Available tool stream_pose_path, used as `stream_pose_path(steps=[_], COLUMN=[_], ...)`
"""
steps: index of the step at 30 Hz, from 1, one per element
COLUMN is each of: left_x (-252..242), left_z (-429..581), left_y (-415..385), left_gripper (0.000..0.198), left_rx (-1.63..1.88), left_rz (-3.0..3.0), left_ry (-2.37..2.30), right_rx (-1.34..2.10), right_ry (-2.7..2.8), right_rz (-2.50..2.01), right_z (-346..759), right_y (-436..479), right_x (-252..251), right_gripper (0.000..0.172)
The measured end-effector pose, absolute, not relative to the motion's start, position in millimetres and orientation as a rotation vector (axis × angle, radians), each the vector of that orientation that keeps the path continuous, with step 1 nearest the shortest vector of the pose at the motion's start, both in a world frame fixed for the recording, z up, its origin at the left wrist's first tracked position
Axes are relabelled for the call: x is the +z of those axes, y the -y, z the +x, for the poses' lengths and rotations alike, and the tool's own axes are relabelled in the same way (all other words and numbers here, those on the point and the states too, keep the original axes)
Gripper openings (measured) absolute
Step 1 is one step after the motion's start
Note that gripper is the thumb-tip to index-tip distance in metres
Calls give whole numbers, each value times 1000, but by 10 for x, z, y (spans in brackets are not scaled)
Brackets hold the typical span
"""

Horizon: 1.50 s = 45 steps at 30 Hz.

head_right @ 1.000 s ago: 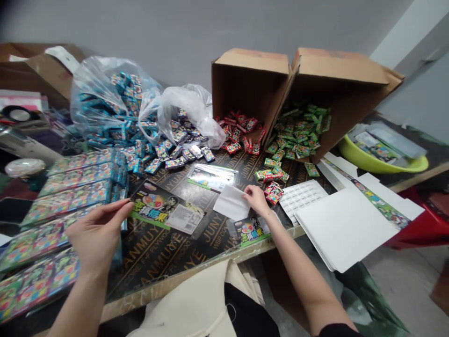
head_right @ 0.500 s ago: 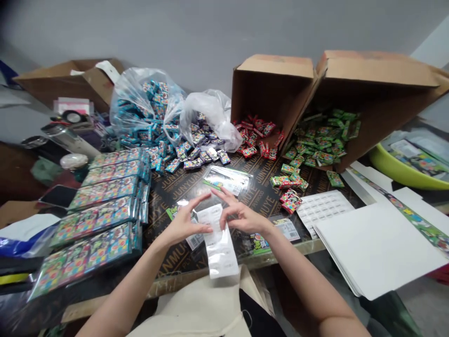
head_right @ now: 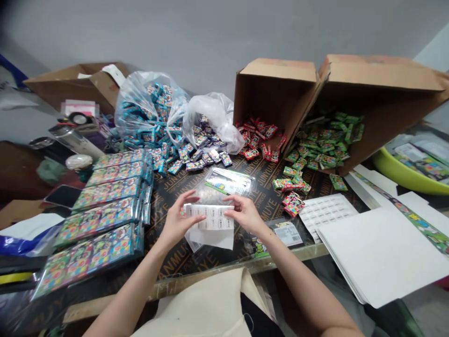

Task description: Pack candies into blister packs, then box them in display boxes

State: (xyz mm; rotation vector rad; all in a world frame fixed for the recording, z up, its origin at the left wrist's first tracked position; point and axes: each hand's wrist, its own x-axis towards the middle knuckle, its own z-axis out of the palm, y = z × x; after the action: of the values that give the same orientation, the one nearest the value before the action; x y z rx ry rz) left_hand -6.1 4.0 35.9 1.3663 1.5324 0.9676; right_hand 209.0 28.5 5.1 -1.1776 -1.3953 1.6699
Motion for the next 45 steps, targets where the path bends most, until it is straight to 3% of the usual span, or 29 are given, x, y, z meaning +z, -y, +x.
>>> stream_pose_path(steps=[3,4,14,20,23,26,31,33,38,43,45], left_x=[453,468,429,179,-57,-260,-475,-550,-711,-791,-806], left_z=[-75,-78,-91,-29,50,184,365,406,456,439,436], left_y=[-73,-80,-69,-59,-81,-126,-253,-308,-386,-391,-391], left_gripper=[16,10,21,28,29,32,24,18,11,11,11], left_rx=[663,602,497,684,732,736,687,672,628,592,579], left_rz=[1602,1630,1486,1025,815,756,739,754,788,799,805], left_ry=[-1515,-1505,-1357,-1326,-1358,-1374,-1383,-1411,-1499,-1545,-1551], right_rx=[1677,1670,1710,1679,1479,1160,1146,1075,626,649,646], right_ry=[1549,1578,1616,1704,1900,2171,2469,2466,2325,2357,2361], right_rz=[-1226,-1241,-1270,-1318,-1385,-1359,-1407,-1468,-1942,-2076,-2059], right_z=[2095,2100,2108,2256,2340,2336,2267,2257,2220,2154,2153], right_y=[-259,-251,-244,-430,-574,-678,-832,-919,-1171,-1341,-1376], right_x=[139,167,248,80,-44,-174,-396,-486,-722,-891,-891], right_gripper=[21,18,26,22,25,38,21,29,67,64,75])
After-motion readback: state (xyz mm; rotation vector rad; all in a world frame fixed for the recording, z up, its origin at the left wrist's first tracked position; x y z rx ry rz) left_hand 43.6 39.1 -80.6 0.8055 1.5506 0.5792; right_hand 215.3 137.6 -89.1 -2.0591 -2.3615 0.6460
